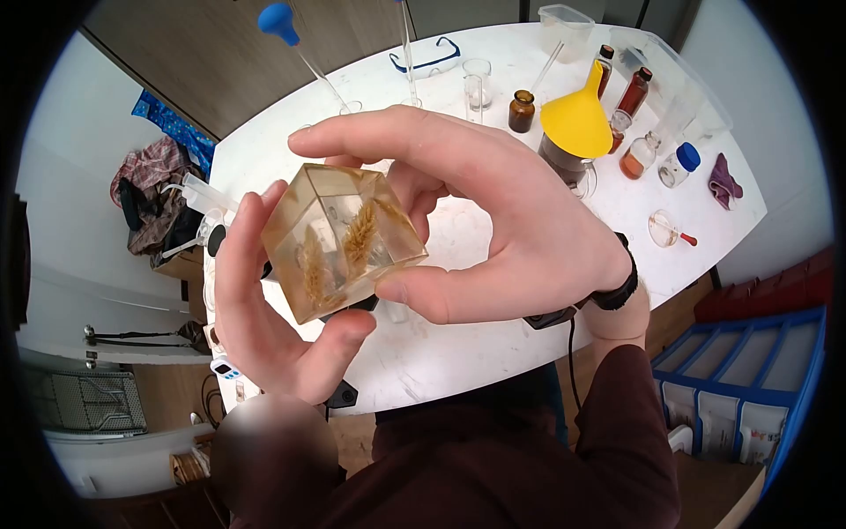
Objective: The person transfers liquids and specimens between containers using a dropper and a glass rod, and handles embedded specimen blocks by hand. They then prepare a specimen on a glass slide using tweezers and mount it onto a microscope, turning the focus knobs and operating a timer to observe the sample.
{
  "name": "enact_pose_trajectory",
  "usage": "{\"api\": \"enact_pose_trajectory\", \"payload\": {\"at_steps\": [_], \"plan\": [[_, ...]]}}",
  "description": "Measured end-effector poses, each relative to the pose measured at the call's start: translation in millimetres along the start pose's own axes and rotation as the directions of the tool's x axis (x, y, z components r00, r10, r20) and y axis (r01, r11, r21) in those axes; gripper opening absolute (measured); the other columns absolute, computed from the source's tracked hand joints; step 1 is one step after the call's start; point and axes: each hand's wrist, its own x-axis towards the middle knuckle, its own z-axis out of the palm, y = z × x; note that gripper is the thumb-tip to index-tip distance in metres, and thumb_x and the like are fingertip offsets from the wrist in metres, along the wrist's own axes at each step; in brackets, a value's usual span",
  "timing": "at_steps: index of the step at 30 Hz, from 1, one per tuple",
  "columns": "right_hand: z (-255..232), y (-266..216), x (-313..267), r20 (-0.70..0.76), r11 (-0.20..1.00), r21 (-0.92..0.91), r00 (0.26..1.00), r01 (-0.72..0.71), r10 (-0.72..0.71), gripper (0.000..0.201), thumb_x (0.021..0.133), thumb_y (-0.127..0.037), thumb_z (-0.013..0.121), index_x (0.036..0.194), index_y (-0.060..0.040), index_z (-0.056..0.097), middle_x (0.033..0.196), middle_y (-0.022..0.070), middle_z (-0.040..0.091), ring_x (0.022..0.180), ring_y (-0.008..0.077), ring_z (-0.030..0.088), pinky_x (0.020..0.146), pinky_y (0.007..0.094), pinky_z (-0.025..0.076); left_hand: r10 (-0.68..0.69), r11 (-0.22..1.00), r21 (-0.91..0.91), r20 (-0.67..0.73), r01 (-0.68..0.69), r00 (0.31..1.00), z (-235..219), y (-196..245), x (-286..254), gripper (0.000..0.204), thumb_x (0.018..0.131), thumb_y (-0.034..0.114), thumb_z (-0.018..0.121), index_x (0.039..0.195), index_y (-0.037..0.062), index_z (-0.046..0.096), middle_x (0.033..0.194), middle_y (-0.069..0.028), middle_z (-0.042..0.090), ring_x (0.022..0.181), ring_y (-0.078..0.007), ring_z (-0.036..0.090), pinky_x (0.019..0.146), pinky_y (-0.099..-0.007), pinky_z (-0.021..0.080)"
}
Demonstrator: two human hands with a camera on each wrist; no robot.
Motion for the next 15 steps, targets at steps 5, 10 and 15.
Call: {"api": "enact_pose_trajectory", "payload": {"at_steps": [5,10,15], "plan": [[0,4,3,0.067,0.999,-0.013,0.997,0.035,-0.034,0.082,0.066,0.001,0.073,0.145,0.0031,0.049,0.132,0.0180,0.061,0.098,0.0235,0.072,0.086,0.0320,0.055,-0.007,1.000,0.000,0.031,0.007,0.999,-2,-1,-2,0.098,0.079,0.029,0.090,0.153,-0.0068,0.037,0.145,-0.0207,0.053,0.128,-0.0305,0.059,0.102,-0.0421,0.051],[1,8,2,0.051,0.994,0.054,0.994,0.098,-0.101,0.077,0.069,0.002,0.084,0.138,-0.0018,0.052,0.136,0.0231,0.061,0.091,0.0244,0.075,0.086,0.0367,0.058,0.027,0.973,-0.225,-0.118,-0.053,0.993,15,-9,-7,0.095,0.067,0.008,0.090,0.149,-0.0045,0.044,0.133,-0.0232,0.060,0.114,-0.0343,0.064,0.097,-0.0424,0.053],[5,0,-3,0.033,0.993,0.043,0.993,0.109,-0.110,0.076,0.068,0.000,0.091,0.132,-0.0044,0.051,0.134,0.0256,0.060,0.096,0.0274,0.074,0.088,0.0377,0.059,0.016,0.942,-0.330,-0.153,-0.066,0.988,18,-6,-6,0.096,0.068,0.009,0.090,0.150,-0.0038,0.043,0.133,-0.0226,0.060,0.116,-0.0349,0.063,0.098,-0.0431,0.053]]}}
